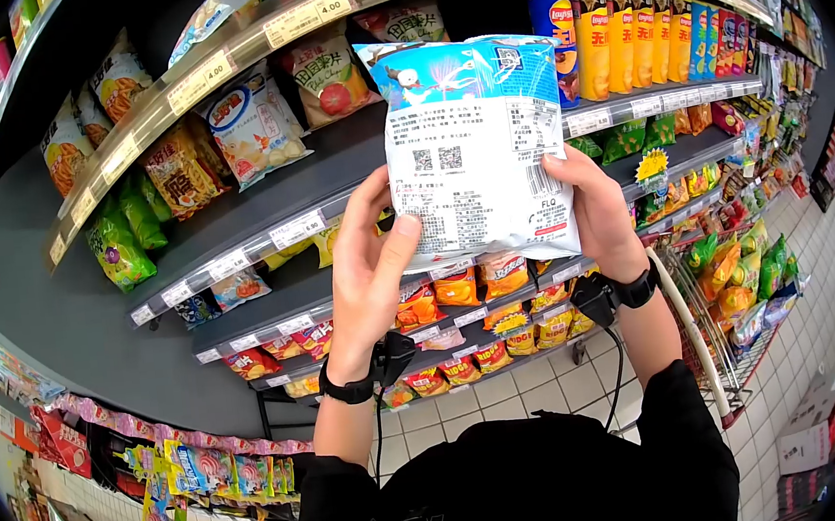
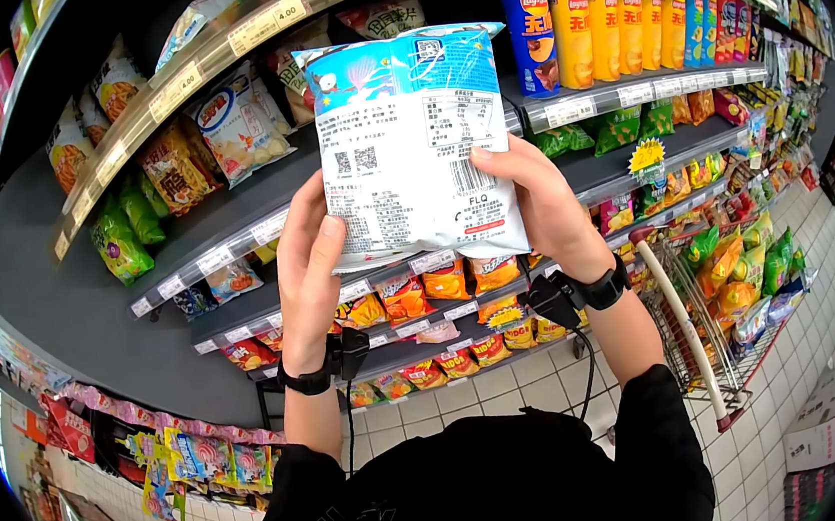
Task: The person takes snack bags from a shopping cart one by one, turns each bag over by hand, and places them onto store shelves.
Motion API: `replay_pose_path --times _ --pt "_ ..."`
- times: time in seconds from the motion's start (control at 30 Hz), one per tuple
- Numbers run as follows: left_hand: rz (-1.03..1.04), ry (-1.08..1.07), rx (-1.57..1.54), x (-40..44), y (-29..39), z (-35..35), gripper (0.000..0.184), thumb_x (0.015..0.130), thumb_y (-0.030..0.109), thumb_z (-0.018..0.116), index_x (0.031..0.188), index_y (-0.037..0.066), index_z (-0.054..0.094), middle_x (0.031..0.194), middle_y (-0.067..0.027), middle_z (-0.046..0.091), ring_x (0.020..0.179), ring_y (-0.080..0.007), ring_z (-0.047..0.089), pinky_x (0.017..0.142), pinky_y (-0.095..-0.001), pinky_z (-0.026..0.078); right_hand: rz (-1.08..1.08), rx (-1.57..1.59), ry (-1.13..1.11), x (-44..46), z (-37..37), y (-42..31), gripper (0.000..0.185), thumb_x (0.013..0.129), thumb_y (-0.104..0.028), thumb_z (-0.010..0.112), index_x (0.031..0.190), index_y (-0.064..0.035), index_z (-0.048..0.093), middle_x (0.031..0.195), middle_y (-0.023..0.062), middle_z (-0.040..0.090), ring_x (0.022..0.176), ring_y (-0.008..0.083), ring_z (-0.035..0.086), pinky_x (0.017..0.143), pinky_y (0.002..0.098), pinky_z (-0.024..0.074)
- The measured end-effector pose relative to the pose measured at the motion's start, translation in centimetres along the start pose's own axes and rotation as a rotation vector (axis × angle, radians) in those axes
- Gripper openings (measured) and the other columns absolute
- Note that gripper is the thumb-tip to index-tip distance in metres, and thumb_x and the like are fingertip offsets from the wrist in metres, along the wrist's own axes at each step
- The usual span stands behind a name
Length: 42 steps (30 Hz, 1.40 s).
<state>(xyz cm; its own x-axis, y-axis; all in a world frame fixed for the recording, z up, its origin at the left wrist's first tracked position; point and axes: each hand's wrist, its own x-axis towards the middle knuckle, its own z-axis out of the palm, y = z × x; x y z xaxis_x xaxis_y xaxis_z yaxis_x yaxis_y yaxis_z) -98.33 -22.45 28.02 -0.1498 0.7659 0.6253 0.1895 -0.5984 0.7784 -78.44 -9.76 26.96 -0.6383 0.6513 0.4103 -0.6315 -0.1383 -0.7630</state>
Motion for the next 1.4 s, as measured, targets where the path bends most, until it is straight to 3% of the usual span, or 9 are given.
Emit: replay_pose_path --times 0.4,0.7,0.83,0.93,1.07,1.13,1.17,1.23,1.4 --pt "-0.088 0.046 -0.012 0.6 -1.1 -0.4 0.05 0.097 0.021 0.054 0.137 -0.006 0.04 0.131 -0.017 0.052 0.122 -0.0208 0.048 0.103 -0.0333 0.036 0.036 0.054 -0.008 0.7 -1.0 0.1 0.044 0.09 -0.019 0.058 0.125 0.0055 0.049 0.116 0.0137 0.063 0.101 0.0177 0.065 0.085 0.0306 0.0533" --pt "-0.045 0.033 0.015 0.6 -0.8 0.3 0.054 0.096 0.026 0.058 0.135 -0.007 0.04 0.127 -0.0153 0.054 0.117 -0.018 0.051 0.099 -0.0307 0.039 0.06 -0.277 -0.128 -0.8 0.0 0.2 0.047 0.089 -0.014 0.06 0.131 0.0042 0.049 0.123 0.012 0.06 0.11 0.0166 0.057 0.096 0.0292 0.0422" --pt "-0.226 0.143 -0.078 1.5 0.0 0.6 0.047 0.099 0.032 0.052 0.126 -0.007 0.049 0.117 -0.0123 0.06 0.103 -0.0121 0.057 0.089 -0.0253 0.044 0.004 -0.234 -0.129 -0.8 0.8 -0.1 0.063 0.092 -0.02 0.062 0.142 0.0056 0.032 0.123 0.0187 0.058 0.111 0.0195 0.058 0.095 0.0306 0.0449" --pt "-0.237 0.187 -0.129 2.2 -0.2 0.2 0.058 0.1 0.039 0.047 0.133 -0.008 0.043 0.124 -0.0144 0.055 0.112 -0.0144 0.053 0.095 -0.0253 0.041 0.033 -0.233 -0.058 -1.0 2.2 -1.4 0.069 0.092 -0.021 0.063 0.144 0.0062 0.027 0.121 0.0206 0.059 0.109 0.0202 0.061 0.092 0.0299 0.0477" --pt "-0.067 0.253 0.077 1.4 1.2 0.4 0.058 0.097 0.035 0.053 0.14 -0.001 0.039 0.137 -0.0213 0.047 0.128 -0.0259 0.044 0.103 -0.0343 0.038 0.022 -0.172 0.044 -1.1 3.3 -2.6 0.059 0.094 -0.025 0.061 0.137 0.0077 0.038 0.118 0.0159 0.061 0.105 0.0168 0.062 0.09 0.0286 0.0492" --pt "0.236 0.102 0.412 1.0 2.4 0.5 0.06 0.086 0.032 0.069 0.136 0.005 0.049 0.14 -0.0218 0.045 0.132 -0.0325 0.042 0.104 -0.0413 0.038 0.016 -0.181 0.049 -1.1 3.5 -3.2 0.057 0.094 -0.027 0.06 0.135 0.0075 0.041 0.118 0.0146 0.062 0.105 0.0162 0.062 0.09 0.0282 0.0491" --pt "0.235 0.104 0.409 0.8 3.1 0.5 0.06 0.086 0.032 0.069 0.136 0.005 0.049 0.14 -0.0218 0.045 0.132 -0.0325 0.042 0.104 -0.0413 0.038 0.014 -0.139 0.037 -1.1 3.8 -3.4 0.053 0.095 -0.029 0.059 0.132 0.0069 0.044 0.117 0.0137 0.062 0.105 0.0155 0.062 0.089 0.0276 0.0489" --pt "0.497 -0.065 0.864 0.6 4.2 0.6 0.062 0.071 0.026 0.081 0.128 0.009 0.06 0.141 -0.0187 0.046 0.132 -0.0354 0.043 0.103 -0.0444 0.04 0.014 -0.1 0.026 -1.1 3.9 -3.4 0.051 0.096 -0.03 0.058 0.129 0.0063 0.047 0.117 0.0129 0.062 0.105 0.0149 0.062 0.089 0.0271 0.0487" --pt "0.44 -0.04 0.78 0.4 3.8 1.0 0.056 0.068 0.016 0.082 0.121 0.01 0.066 0.138 -0.0167 0.05 0.13 -0.0386 0.044 0.104 -0.0439 0.04 0.014 -0.024 0.006 -1.0 3.8 -3.3 0.042 0.098 -0.03 0.055 0.122 0.0035 0.054 0.116 0.0111 0.064 0.103 0.0141 0.063 0.088 0.0267 0.0486"
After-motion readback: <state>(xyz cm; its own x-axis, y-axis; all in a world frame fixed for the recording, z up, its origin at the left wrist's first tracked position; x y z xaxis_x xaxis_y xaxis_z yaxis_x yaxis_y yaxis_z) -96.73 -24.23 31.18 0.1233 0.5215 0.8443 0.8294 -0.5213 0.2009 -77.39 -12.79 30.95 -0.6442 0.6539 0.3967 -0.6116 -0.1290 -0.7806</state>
